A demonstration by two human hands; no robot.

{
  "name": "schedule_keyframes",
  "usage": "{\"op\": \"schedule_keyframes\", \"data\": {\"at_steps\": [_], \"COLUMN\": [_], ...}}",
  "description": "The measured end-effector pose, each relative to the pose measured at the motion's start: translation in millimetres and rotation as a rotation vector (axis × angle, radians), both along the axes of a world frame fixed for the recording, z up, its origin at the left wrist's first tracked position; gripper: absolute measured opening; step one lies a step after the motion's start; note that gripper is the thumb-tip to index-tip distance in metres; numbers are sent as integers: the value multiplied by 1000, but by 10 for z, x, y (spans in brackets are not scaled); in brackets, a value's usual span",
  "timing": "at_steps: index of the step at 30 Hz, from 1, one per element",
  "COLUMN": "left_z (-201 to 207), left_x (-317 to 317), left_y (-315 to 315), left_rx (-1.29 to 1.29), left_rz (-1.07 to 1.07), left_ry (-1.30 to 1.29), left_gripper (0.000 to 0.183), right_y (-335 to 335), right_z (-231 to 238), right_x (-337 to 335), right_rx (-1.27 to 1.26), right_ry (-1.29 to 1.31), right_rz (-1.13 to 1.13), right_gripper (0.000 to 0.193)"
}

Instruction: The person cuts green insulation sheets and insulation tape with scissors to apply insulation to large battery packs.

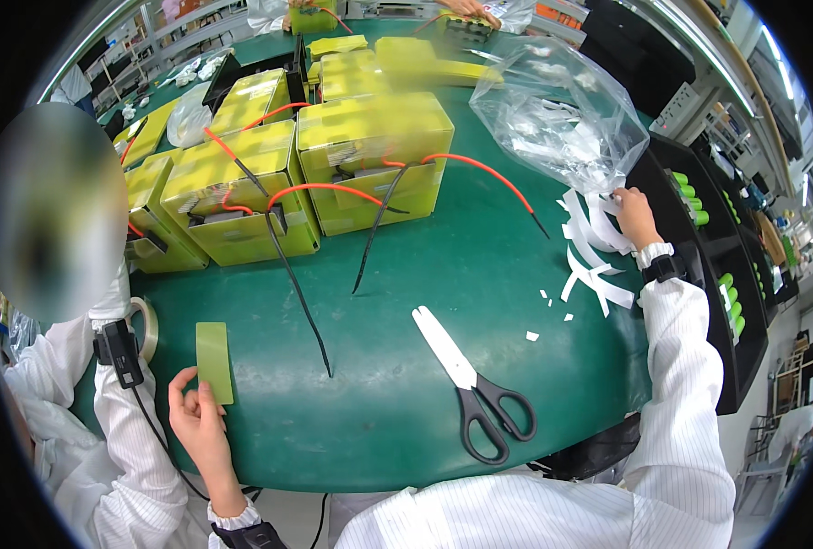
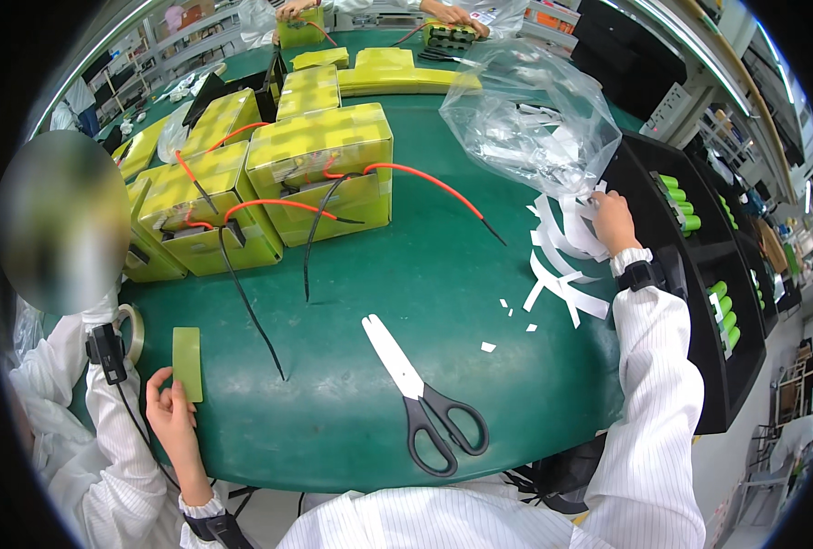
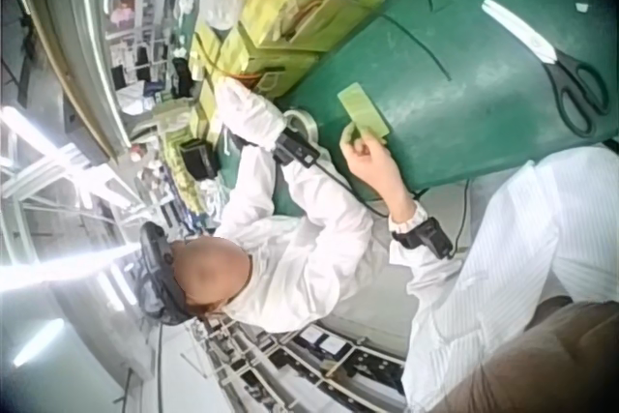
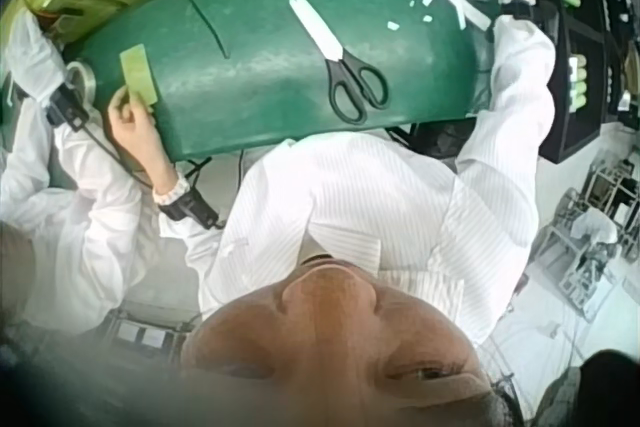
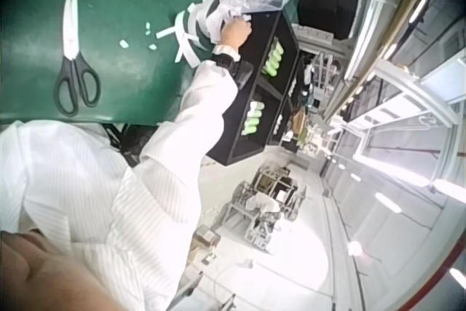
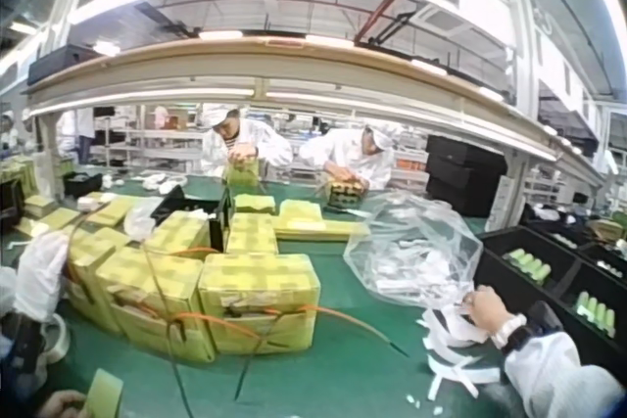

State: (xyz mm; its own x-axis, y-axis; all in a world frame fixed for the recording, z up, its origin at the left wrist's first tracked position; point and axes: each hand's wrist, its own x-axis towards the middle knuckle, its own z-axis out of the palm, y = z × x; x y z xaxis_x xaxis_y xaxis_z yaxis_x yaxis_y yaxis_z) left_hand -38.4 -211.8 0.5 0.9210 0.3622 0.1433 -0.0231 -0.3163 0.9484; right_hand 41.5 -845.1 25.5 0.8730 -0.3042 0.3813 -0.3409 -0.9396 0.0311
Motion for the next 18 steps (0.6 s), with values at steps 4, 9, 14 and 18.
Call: {"op": "schedule_keyframes", "data": {"at_steps": [4,9,14,18], "left_z": [19,13,6,14], "left_x": [6,-8,0,4], "left_y": [-11,-3,-4,-20], "left_rx": [20,17,-1,12], "left_rz": [5,16,-4,4], "left_ry": [2,-2,2,6], "left_gripper": [17,17,18,18], "right_y": [-14,27,-28,-252], "right_z": [75,148,161,112], "right_x": [-40,-44,-52,-68], "right_rx": [24,-35,-65,-9], "right_ry": [-82,-30,-13,-90], "right_rz": [57,10,-25,106], "right_gripper": [21,12,17,25]}}
